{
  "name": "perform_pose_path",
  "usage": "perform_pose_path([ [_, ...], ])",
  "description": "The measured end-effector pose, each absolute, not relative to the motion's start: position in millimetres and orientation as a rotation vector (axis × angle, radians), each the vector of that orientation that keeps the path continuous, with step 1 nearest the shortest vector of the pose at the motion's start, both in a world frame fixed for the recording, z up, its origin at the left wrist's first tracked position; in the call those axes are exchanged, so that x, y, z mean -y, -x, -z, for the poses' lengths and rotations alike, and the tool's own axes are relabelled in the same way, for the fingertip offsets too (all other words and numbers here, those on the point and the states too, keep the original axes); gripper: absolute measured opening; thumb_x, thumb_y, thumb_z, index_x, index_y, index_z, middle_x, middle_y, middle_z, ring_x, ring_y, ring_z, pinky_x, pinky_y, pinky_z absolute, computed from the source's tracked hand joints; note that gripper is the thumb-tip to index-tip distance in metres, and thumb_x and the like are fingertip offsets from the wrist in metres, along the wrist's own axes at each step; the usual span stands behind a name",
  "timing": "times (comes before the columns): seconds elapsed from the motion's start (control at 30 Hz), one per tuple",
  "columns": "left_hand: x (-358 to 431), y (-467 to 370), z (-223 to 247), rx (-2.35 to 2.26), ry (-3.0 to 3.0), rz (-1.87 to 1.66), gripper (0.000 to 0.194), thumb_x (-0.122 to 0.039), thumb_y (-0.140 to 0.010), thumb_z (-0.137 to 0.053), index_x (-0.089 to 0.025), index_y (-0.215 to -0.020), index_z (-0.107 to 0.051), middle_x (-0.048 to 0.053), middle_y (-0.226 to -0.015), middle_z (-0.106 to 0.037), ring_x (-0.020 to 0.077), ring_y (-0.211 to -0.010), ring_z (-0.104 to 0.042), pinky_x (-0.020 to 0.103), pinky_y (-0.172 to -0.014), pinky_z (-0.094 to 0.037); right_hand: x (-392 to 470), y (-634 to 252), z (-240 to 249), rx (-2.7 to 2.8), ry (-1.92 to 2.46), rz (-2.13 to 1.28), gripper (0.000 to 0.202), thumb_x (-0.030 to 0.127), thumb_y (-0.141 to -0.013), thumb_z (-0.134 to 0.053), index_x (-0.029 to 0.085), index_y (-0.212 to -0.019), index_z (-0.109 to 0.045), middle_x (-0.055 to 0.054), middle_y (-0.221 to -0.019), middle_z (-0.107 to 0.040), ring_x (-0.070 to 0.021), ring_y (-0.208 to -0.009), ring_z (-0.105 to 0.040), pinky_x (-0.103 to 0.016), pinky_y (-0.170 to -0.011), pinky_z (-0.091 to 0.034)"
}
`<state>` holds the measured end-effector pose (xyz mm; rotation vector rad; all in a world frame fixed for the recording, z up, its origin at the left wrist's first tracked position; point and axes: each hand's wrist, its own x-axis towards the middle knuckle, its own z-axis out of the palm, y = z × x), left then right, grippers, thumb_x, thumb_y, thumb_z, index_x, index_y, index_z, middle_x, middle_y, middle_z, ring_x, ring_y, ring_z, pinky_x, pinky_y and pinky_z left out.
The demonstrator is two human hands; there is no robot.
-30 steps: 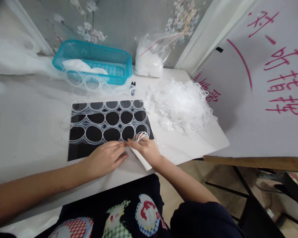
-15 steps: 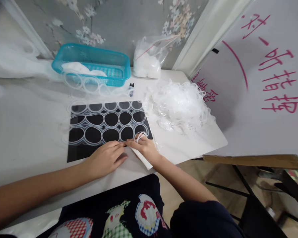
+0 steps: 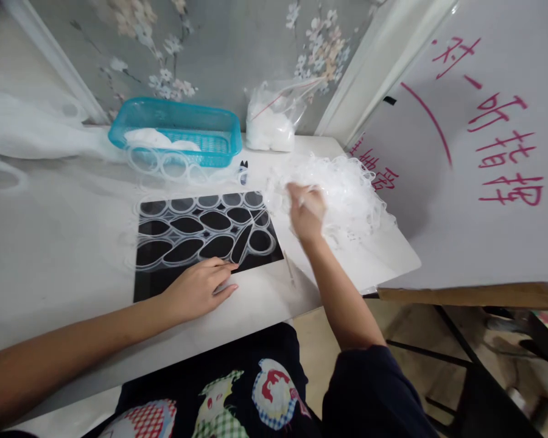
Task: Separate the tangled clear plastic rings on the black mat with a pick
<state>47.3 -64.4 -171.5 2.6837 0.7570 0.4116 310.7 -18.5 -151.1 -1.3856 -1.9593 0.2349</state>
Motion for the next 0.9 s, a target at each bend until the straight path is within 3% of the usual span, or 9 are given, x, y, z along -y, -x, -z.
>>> perform_pose_path([
  [0.07,62.5,-45.2,170.0,-0.747,-2.662,-0.416,0.015,-0.025,-0.09,-0.06,-0.016,-0.078,-0.062,0.008,-0.113,-0.071,0.0217,-0.104,-0.064,0.033,-0.088,-0.054,8.2,-326.1,139.2,1.66,1.47,0.007,0.037,0.037,-0.101,-0.035,0.022,-0.106,-0.069,-0.009,-0.101,-0.07,-0.0259,-0.094,-0.066,-0.048,-0.085,-0.052],
  [0.13,60.6,-44.5,167.6,-0.718,-2.669,-0.438,0.016,-0.026,-0.091,-0.059,-0.016,-0.078,-0.061,0.008,-0.109,-0.072,0.0212,-0.1,-0.065,0.034,-0.086,-0.054,18.3,-328.5,139.5,1.566,1.507,0.064,0.031,0.035,-0.097,-0.044,0.021,-0.096,-0.071,-0.008,-0.094,-0.072,-0.0252,-0.09,-0.067,-0.046,-0.085,-0.052],
  [0.23,58.9,-48.3,164.4,-0.656,-2.732,-0.54,0.017,-0.027,-0.093,-0.055,-0.014,-0.084,-0.062,0.009,-0.1,-0.072,0.0216,-0.092,-0.065,0.035,-0.083,-0.054,55.3,-311.6,160.0,1.696,1.469,-0.292,0.021,0.029,-0.091,-0.055,0.022,-0.083,-0.073,-0.005,-0.087,-0.076,-0.0234,-0.083,-0.07,-0.041,-0.078,-0.054],
  [0.33,59.6,-57.6,164.5,-0.52,-2.858,-0.629,0.02,-0.027,-0.095,-0.051,-0.011,-0.095,-0.063,0.015,-0.116,-0.067,0.0249,-0.105,-0.063,0.039,-0.093,-0.051,84.1,-293.3,182.6,1.59,1.452,-0.594,0.016,0.029,-0.089,-0.06,0.022,-0.085,-0.073,-0.006,-0.09,-0.077,-0.0231,-0.083,-0.072,-0.037,-0.074,-0.055],
  [0.43,60.6,-67.9,168.5,-0.399,-2.976,-0.57,0.024,-0.028,-0.095,-0.051,-0.009,-0.102,-0.063,0.019,-0.13,-0.06,0.0286,-0.119,-0.058,0.042,-0.1,-0.048,89.4,-287.3,191.2,1.578,1.386,-0.687,0.015,0.03,-0.089,-0.062,0.022,-0.088,-0.074,-0.006,-0.089,-0.077,-0.0229,-0.084,-0.072,-0.039,-0.078,-0.055],
  [0.6,59.9,-77.0,175.4,-0.498,-3.024,-0.463,0.025,-0.03,-0.094,-0.052,-0.009,-0.102,-0.064,0.02,-0.12,-0.066,0.0303,-0.114,-0.061,0.044,-0.094,-0.051,82.2,-290.5,187.2,1.615,1.316,-0.77,0.016,0.034,-0.089,-0.062,0.024,-0.086,-0.074,-0.006,-0.089,-0.077,-0.0233,-0.086,-0.071,-0.043,-0.086,-0.053],
  [0.73,56.6,-76.4,168.0,-0.546,-2.877,-0.597,0.024,-0.03,-0.095,-0.053,-0.011,-0.105,-0.063,0.017,-0.121,-0.066,0.0269,-0.113,-0.062,0.041,-0.096,-0.051,83.7,-291.7,177.8,1.336,1.377,-1.014,0.022,0.041,-0.085,-0.066,0.021,-0.086,-0.074,-0.004,-0.081,-0.074,-0.0199,-0.075,-0.068,-0.033,-0.068,-0.054],
  [0.9,46.3,-76.1,146.4,-0.703,-2.656,-0.695,0.026,-0.032,-0.095,-0.055,-0.014,-0.113,-0.06,0.009,-0.111,-0.07,0.0218,-0.106,-0.065,0.037,-0.092,-0.053,77.9,-283.9,158.9,1.105,1.329,-1.216,0.027,0.045,-0.08,-0.071,0.018,-0.085,-0.072,0.004,-0.053,-0.055,-0.0095,-0.046,-0.046,-0.024,-0.044,-0.035],
])
